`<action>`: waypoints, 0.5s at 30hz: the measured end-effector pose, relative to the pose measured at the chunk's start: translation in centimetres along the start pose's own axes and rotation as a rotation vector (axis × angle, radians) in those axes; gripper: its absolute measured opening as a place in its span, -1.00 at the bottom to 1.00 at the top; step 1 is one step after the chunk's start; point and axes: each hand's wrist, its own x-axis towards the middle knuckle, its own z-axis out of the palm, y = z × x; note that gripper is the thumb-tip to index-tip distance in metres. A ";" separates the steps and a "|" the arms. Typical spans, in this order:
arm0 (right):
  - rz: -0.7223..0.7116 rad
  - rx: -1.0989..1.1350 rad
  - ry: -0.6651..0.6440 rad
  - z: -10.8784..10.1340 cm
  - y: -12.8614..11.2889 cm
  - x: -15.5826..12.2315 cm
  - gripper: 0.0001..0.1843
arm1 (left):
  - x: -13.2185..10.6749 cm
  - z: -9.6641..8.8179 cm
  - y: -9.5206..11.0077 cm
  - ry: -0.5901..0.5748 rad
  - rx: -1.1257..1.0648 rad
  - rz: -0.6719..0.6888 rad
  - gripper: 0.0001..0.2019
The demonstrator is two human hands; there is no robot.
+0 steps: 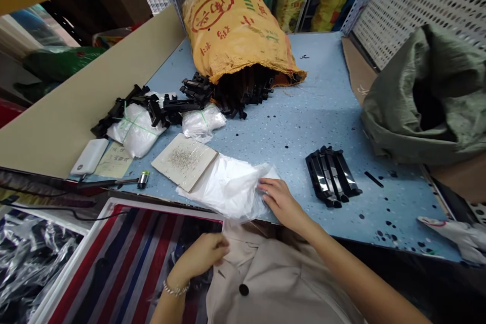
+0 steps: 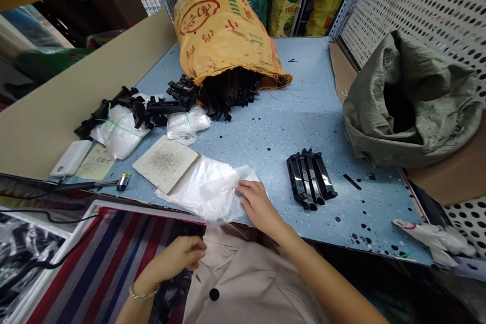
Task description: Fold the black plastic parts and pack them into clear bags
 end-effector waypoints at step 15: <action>0.476 0.694 0.315 -3.5 1.0 -0.8 -0.65 | 10.9 2.0 10.8 0.625 0.069 0.639 -0.83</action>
